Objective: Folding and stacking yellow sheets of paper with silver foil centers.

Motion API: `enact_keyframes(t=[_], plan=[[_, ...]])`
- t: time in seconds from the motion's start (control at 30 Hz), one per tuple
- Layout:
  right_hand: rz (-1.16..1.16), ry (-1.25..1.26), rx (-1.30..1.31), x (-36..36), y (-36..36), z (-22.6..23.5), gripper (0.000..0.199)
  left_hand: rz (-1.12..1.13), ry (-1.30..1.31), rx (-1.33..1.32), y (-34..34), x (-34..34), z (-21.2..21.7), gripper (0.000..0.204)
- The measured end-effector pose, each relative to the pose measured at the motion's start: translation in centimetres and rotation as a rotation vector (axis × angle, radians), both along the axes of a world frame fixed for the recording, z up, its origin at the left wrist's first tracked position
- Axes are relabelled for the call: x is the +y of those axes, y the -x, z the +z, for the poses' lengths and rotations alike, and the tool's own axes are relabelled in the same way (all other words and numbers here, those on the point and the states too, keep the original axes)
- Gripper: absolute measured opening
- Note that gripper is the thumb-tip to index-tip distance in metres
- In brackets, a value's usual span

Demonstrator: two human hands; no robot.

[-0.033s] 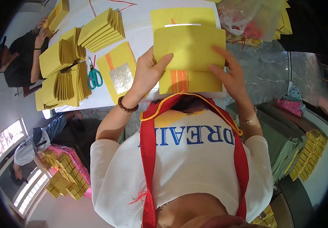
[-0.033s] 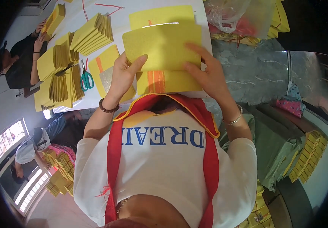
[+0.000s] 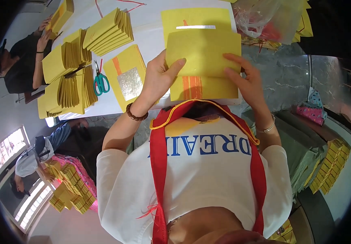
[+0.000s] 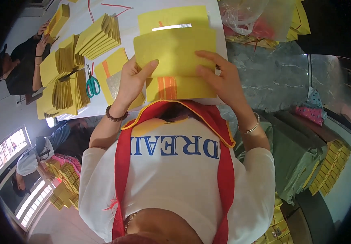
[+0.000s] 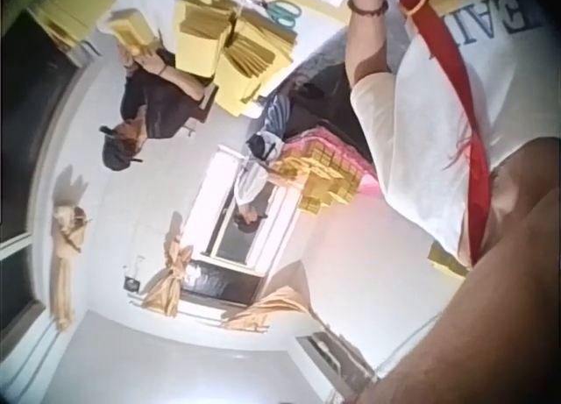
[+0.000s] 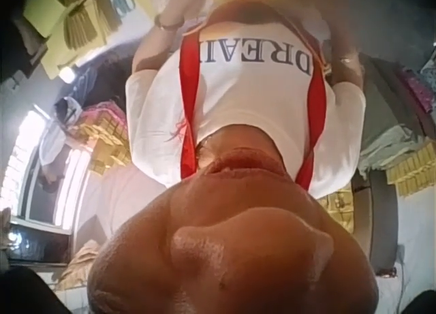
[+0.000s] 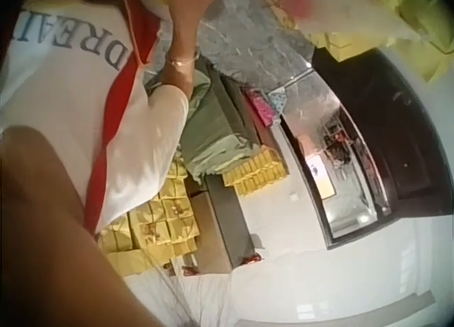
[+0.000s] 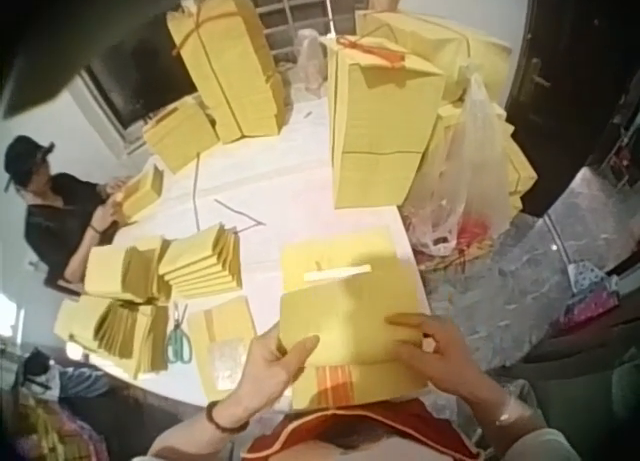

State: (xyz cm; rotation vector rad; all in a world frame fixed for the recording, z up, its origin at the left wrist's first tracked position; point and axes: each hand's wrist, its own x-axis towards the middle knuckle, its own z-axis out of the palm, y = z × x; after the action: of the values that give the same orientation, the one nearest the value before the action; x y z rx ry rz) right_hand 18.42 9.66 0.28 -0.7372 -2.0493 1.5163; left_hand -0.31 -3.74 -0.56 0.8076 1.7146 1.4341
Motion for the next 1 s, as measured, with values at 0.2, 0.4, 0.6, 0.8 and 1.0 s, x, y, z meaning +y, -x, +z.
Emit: enact_keyframes(t=[0.2, 0.4, 0.6, 0.8, 1.0], plan=[[-0.046, 0.132, -0.158, 0.2, 0.1, -0.9, 0.027, -0.05, -0.003, 0.431, 0.8, -0.5, -1.8, 0.027], [-0.09, 0.059, -0.074, 0.2, 0.9, -0.5, 0.027, -0.044, 0.244, 0.261, 0.8, 0.2, 0.4, 0.028], [-0.078, 0.089, -0.106, 1.0, 1.5, -0.7, 0.026, -0.028, 0.192, 0.124, 1.8, 0.7, 0.1, 0.028], [-0.101, 0.165, -0.164, 1.3, 1.7, -1.0, 0.025, -0.053, 0.19, -0.038, 1.7, 1.2, 1.0, 0.046], [-0.109, 0.139, -0.157, 1.2, 1.7, -1.5, 0.025, -0.024, 0.165, -0.008, 1.5, 1.3, 2.0, 0.064]])
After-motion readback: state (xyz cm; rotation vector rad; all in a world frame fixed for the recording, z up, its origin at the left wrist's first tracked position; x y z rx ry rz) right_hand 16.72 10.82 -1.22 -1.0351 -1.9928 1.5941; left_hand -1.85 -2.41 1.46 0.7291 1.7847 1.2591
